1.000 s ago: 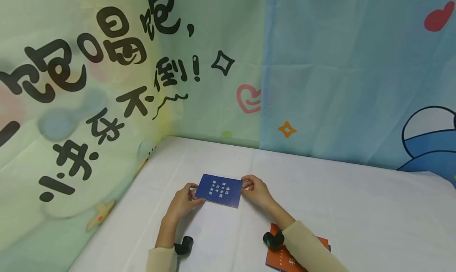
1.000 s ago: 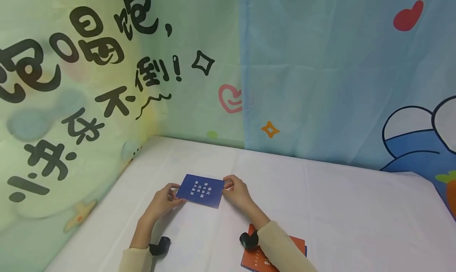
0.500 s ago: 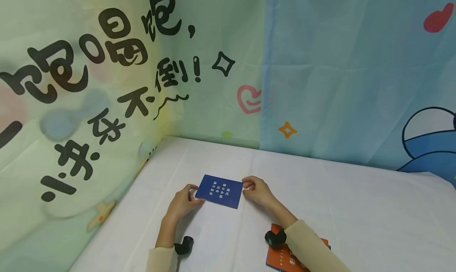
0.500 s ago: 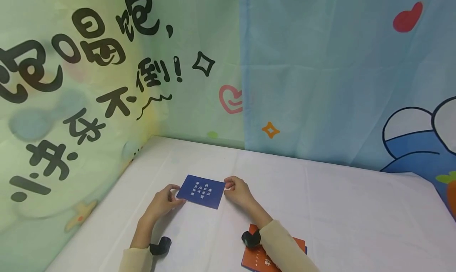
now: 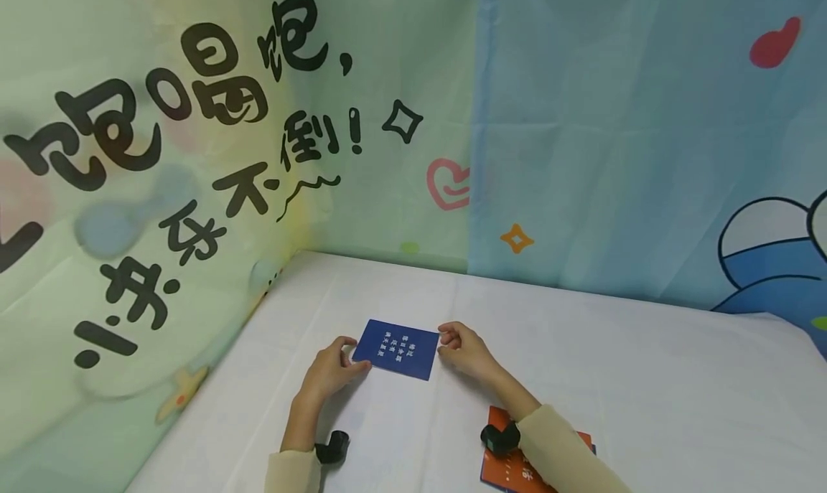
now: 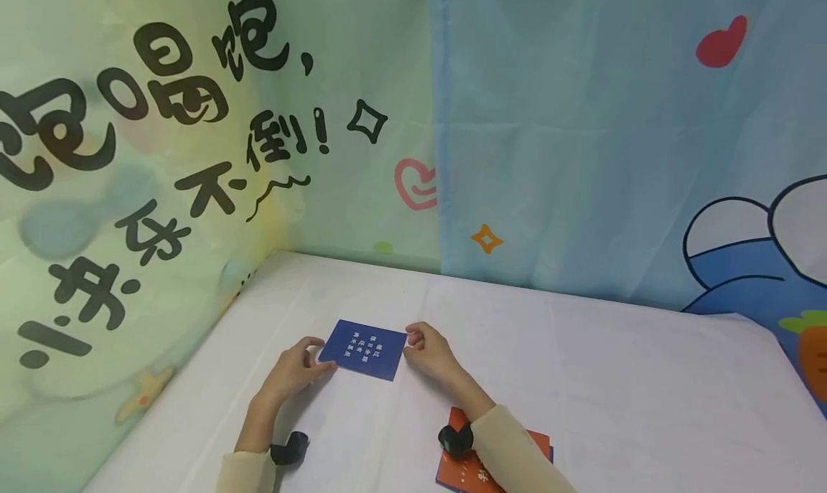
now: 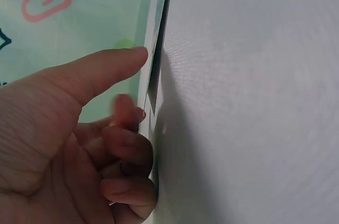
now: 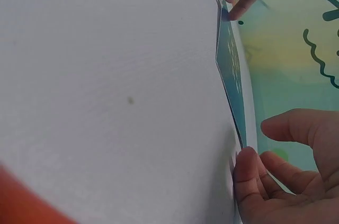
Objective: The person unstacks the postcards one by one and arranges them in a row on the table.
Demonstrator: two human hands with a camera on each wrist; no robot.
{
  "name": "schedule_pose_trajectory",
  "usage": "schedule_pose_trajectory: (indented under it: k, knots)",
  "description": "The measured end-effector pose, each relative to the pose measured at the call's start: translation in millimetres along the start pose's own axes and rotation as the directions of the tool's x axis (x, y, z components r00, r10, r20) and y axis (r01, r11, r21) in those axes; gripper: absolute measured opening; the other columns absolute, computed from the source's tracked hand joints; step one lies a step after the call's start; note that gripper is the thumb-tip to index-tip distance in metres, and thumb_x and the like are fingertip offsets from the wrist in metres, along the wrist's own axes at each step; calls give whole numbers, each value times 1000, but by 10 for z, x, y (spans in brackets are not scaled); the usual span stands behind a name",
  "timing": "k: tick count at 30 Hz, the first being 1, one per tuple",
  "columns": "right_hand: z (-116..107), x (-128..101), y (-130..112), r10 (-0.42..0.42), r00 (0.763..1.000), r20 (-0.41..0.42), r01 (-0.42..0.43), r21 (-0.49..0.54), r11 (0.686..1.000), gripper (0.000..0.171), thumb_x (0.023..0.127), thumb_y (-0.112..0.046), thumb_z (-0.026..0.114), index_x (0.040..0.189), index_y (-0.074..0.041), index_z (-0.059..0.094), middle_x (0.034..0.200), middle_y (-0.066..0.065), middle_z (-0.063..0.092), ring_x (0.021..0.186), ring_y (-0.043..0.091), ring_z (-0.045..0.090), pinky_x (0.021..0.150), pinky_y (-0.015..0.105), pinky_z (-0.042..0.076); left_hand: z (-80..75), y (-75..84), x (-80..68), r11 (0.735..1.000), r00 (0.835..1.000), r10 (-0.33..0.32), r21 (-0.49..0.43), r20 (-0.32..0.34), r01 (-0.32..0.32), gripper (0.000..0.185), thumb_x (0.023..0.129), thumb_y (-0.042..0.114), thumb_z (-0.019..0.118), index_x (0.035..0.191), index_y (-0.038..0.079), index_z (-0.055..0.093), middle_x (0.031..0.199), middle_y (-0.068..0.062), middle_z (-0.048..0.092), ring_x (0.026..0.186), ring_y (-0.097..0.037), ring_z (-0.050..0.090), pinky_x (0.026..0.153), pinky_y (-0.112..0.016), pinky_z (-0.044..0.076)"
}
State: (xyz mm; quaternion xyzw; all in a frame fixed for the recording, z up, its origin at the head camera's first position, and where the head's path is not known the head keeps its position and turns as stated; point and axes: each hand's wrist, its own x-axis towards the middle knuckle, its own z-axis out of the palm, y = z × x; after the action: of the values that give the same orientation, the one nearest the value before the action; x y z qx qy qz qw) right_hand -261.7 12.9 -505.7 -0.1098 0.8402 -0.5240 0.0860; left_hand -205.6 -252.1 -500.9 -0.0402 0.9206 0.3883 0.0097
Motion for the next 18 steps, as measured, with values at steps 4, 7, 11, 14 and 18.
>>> schedule_pose_trajectory:
  k: [4, 7, 11, 14, 18]
  knots:
    - [3, -48, 6, 20, 1000, -11, -20, -2, 1000, 40, 83, 0, 67, 122, 5, 56, 97, 12, 58, 85, 18, 52, 72, 27, 44, 1, 16, -6, 1000, 1000, -16, -25, -7, 16, 54, 86, 23, 74, 130, -2, 53, 68, -1, 50, 58, -13, 42, 53, -26, 34]
    - [1, -102, -21, 22, 1000, 0, -22, -23, 1000, 43, 82, 0, 68, 123, 5, 55, 97, 12, 57, 85, 19, 51, 73, 29, 44, -15, 41, -16, 999, 1000, -14, -40, -21, 13, 54, 87, 24, 73, 130, -1, 53, 67, -1, 49, 58, -12, 42, 53, -26, 34]
    - [-26, -176, -83, 33, 999, 32, -32, -33, 999, 47, 82, -1, 70, 125, 5, 54, 100, 12, 56, 84, 19, 51, 67, 29, 45, -54, 112, -45, 1000, 999, 12, -19, -38, -12, 52, 88, 25, 72, 130, 0, 54, 68, -1, 48, 58, -13, 41, 53, -27, 34]
    - [-59, -226, -125, 58, 997, 41, -58, -15, 998, 48, 82, -4, 70, 126, 3, 53, 104, 13, 56, 82, 19, 52, 59, 28, 45, -90, 187, -73, 999, 998, 45, 6, -52, -45, 50, 88, 25, 72, 129, 0, 56, 67, -1, 49, 57, -13, 42, 53, -26, 35]
    - [-107, -294, -161, 87, 995, 42, -88, 16, 996, 47, 84, -6, 68, 127, 2, 54, 105, 13, 56, 79, 18, 54, 55, 28, 45, -115, 288, -110, 996, 994, 88, 31, -58, -86, 47, 88, 24, 72, 127, 1, 58, 66, 0, 49, 56, -12, 41, 52, -25, 34]
